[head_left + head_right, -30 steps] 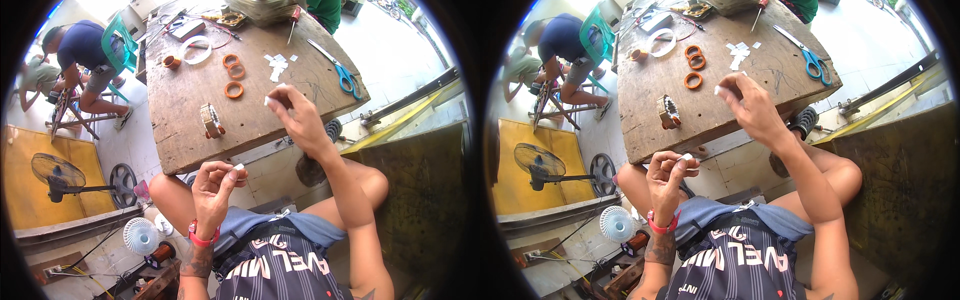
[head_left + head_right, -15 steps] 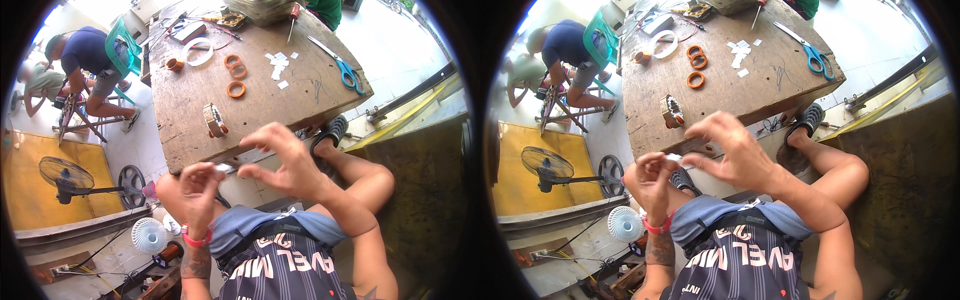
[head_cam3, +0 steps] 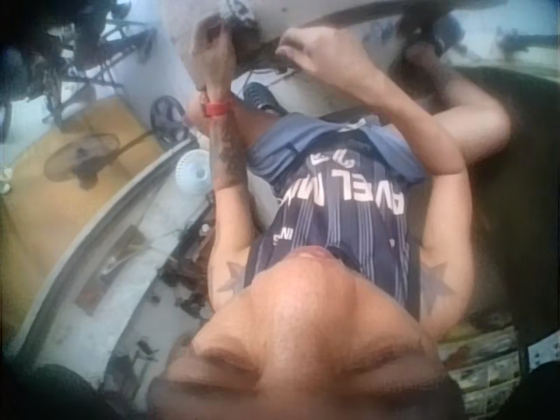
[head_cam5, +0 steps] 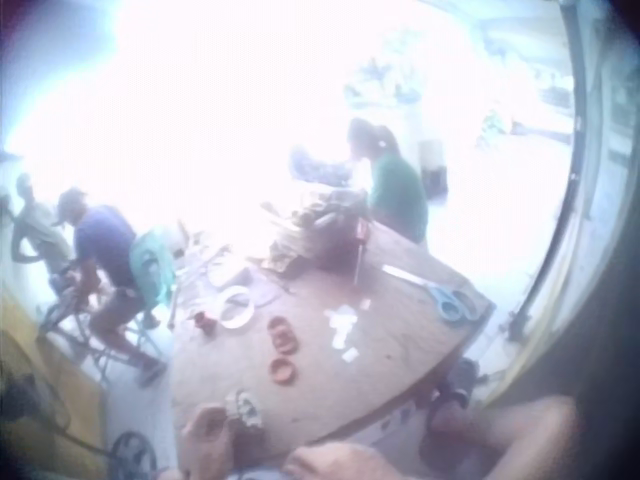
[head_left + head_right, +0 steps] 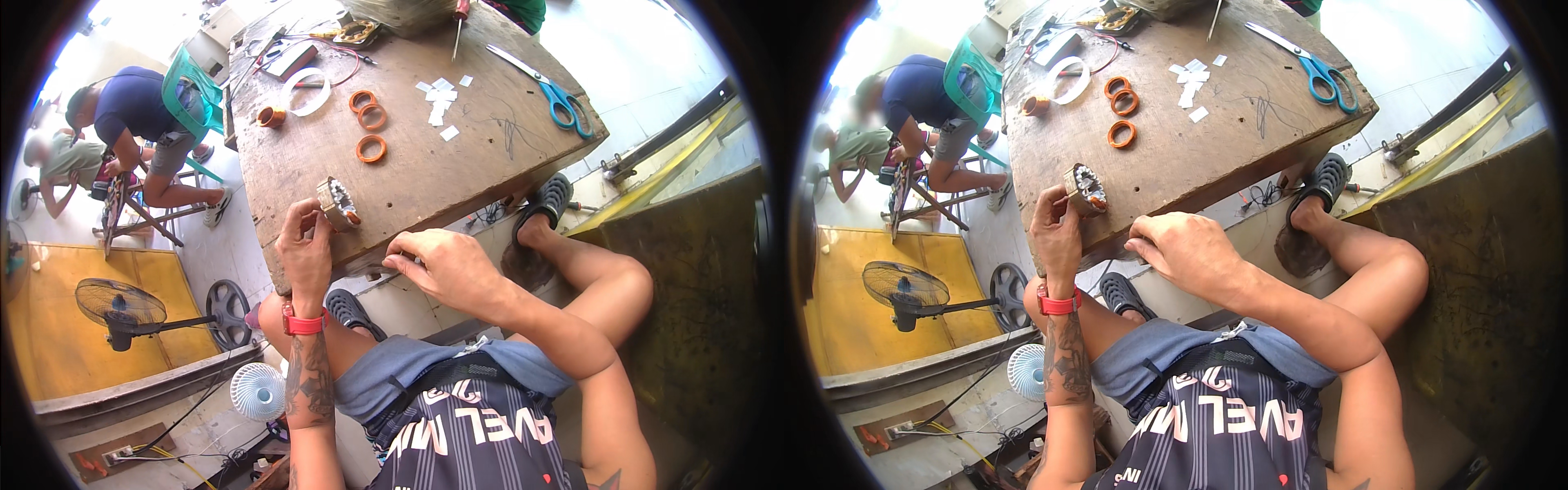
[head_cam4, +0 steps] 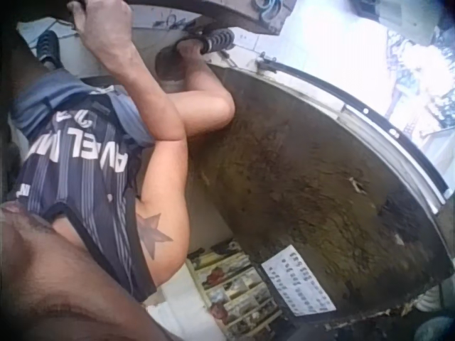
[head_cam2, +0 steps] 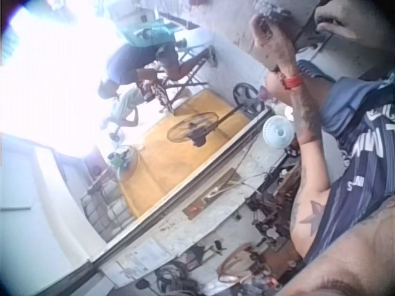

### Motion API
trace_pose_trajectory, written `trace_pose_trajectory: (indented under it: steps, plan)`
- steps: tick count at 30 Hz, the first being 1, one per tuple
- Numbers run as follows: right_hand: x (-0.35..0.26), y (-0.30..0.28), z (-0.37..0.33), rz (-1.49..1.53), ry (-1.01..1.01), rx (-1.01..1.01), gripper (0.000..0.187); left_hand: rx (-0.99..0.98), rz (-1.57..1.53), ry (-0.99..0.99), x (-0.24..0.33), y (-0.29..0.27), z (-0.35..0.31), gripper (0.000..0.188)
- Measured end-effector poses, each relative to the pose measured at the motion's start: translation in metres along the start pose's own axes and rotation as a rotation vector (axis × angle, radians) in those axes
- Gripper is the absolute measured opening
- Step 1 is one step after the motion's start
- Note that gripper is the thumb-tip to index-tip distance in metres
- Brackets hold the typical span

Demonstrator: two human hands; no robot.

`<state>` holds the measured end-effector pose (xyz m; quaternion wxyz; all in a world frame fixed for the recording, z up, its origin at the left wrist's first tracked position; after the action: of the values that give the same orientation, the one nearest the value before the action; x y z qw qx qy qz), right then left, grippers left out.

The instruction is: The person cuts orange rubber rings with scissors and places them onto a cylindrical electrical component. They then apply small white adhesive squares to the component, repeating the process with additional rings and squares.

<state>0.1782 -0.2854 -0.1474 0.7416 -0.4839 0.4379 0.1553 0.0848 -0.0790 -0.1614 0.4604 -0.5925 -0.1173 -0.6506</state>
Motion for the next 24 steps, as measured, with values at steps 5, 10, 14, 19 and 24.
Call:
trace_pose_trajectory:
  steps: [5,10,14,19,24]
  plan:
    - [-0.001,0.007,-0.003,-0.019,-0.043,-0.041,0.024,-0.025,0.159,0.082,0.004,-0.001,0.000,0.022]
    - [-0.007,0.012,-0.003,-0.002,-0.077,-0.066,0.023,0.018,0.288,0.182,0.014,-0.002,-0.006,0.019]
    - [-0.007,0.016,-0.005,0.024,-0.059,-0.089,0.023,0.103,0.215,0.061,0.023,-0.014,-0.018,0.015]
    - [-0.005,0.026,-0.006,0.067,-0.044,-0.128,0.024,-0.206,0.065,-0.337,0.025,-0.002,-0.070,0.027]
    - [-0.010,0.010,0.004,-0.128,-0.114,-0.235,0.027,-0.373,0.096,-0.250,0.024,0.015,-0.076,0.029]
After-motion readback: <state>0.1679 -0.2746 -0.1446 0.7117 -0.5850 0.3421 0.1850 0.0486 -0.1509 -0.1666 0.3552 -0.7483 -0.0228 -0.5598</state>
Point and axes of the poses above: each hand's wrist, its own z-axis towards the middle knuckle, its own y-axis out of the palm, x = y × z, the point moved 9 cm from there along z, towards the middle knuckle
